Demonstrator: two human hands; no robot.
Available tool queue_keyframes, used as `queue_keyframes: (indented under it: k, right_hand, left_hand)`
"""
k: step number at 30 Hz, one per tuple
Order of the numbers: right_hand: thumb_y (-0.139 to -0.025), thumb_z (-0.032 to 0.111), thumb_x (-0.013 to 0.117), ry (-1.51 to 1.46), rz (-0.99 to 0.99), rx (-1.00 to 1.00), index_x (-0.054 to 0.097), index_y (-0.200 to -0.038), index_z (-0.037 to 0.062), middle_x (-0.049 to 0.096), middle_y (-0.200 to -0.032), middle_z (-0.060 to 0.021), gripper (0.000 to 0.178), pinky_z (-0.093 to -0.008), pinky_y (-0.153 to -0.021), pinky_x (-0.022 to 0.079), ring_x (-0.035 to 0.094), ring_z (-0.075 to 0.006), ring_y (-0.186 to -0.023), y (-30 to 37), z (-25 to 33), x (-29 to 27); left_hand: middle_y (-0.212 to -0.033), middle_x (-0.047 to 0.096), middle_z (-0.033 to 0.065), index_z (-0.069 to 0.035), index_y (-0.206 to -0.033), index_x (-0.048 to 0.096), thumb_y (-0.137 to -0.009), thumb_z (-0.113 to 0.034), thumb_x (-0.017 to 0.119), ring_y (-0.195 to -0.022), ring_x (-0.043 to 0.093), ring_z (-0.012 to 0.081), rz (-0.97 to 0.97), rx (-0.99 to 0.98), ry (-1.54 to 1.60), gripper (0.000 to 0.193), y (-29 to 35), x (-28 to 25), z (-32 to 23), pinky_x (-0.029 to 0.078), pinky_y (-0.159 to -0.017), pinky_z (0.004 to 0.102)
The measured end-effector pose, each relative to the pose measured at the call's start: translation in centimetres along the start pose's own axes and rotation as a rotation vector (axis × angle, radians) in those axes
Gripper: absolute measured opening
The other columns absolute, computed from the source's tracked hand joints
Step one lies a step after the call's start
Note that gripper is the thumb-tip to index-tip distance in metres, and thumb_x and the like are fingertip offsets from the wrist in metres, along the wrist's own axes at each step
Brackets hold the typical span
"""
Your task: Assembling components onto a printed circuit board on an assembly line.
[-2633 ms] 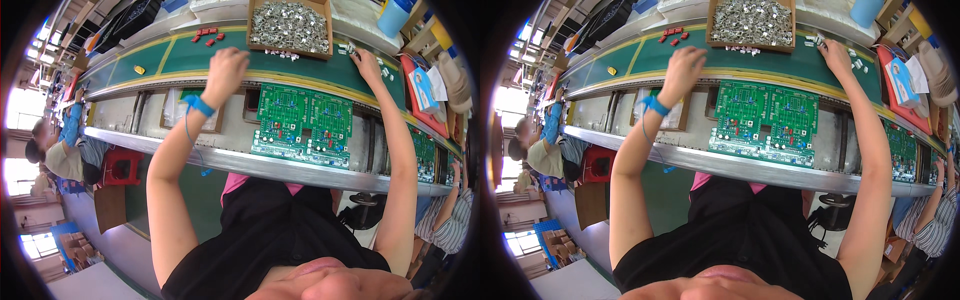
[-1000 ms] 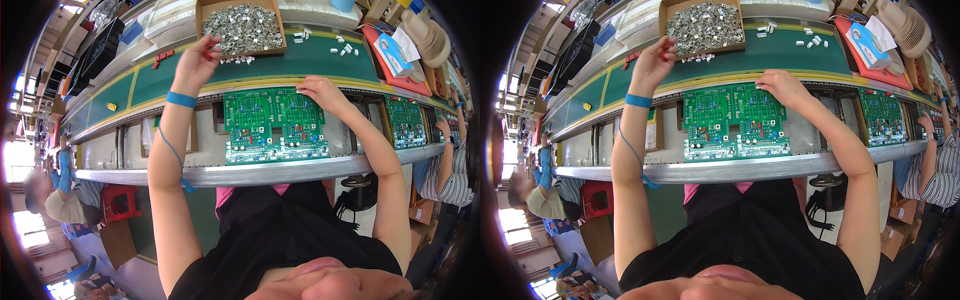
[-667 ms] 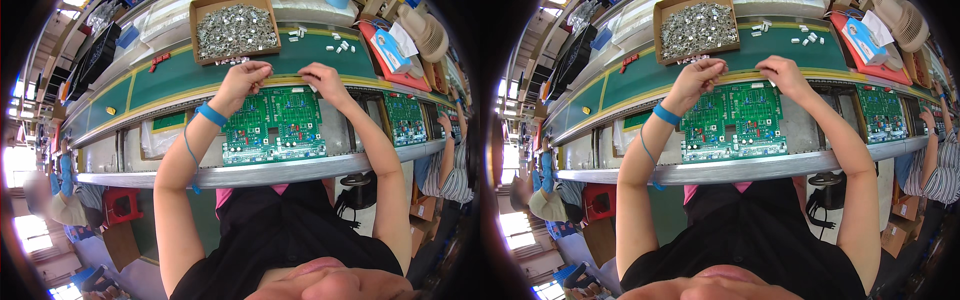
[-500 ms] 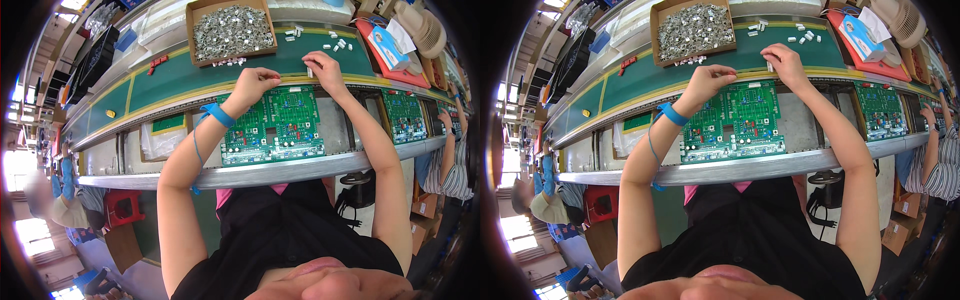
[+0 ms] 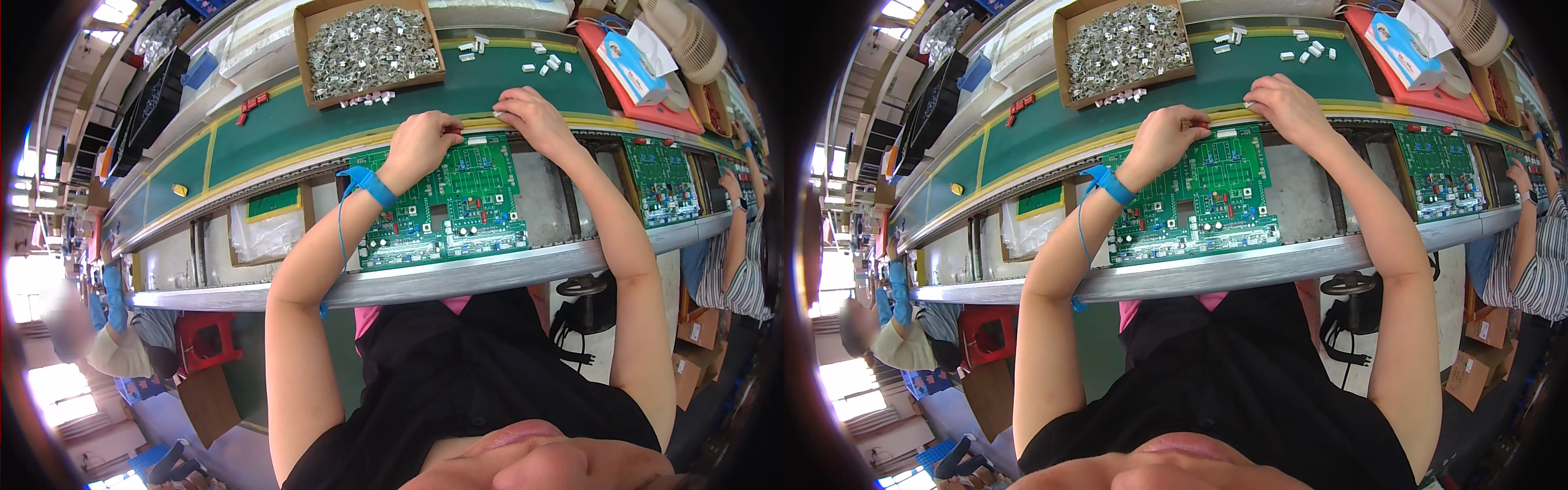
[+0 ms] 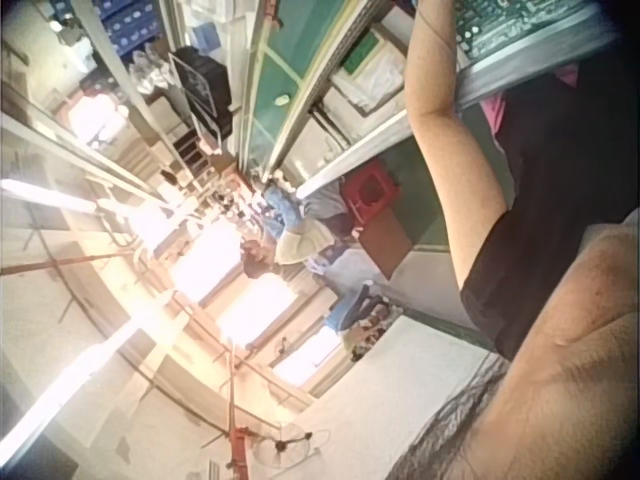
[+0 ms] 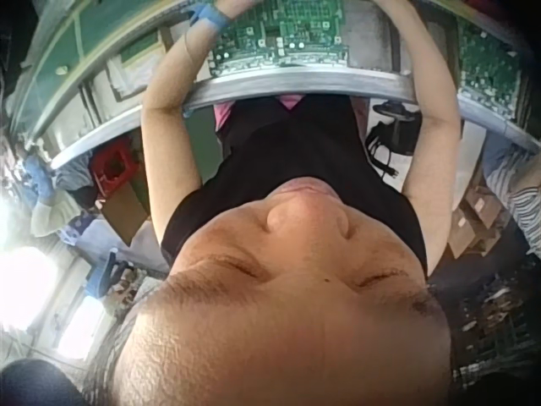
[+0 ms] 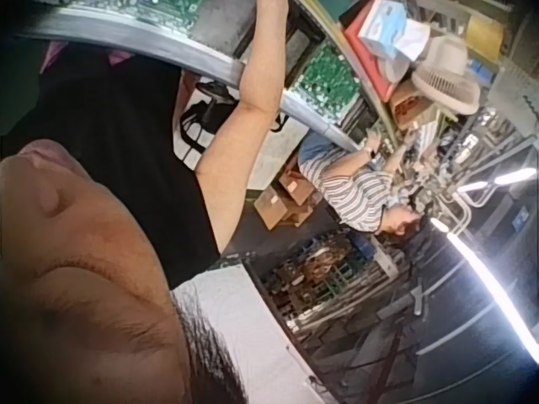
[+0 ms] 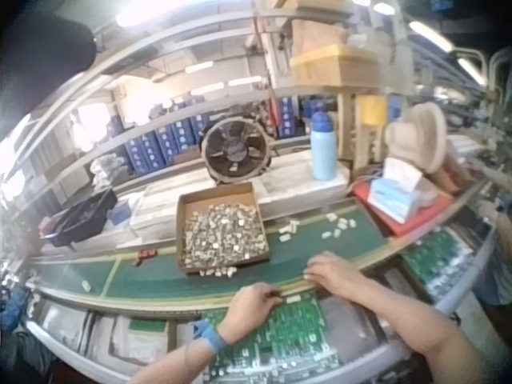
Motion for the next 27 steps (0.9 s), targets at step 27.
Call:
queue_keyframes:
  k: [27]
  right_hand:
    - [-0.080,0.004,0.064,-0.261,-0.013,0.170,0.062,-0.102,0.0038,0.052,-0.080,-0.0061,0.022,-0.0288,-0.062,0.043,0.051,-0.0164,-0.066,0.07,-1.09,0.35]
  left_hand:
    - [-0.080,0.062,0.0100,-0.005,-0.094,0.071,-0.074,-0.015,0.072,-0.070,0.060,0.0232,0.022,0.053,-0.062,0.022,-0.56,0.37,0.38,0.047,-0.064,0.0339]
Point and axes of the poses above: each hand's wrist, its own y-axis away from the middle knuckle, its own x-axis out of the palm, z = x × y, the point moved 5 cm from there along -y, towards the middle knuckle
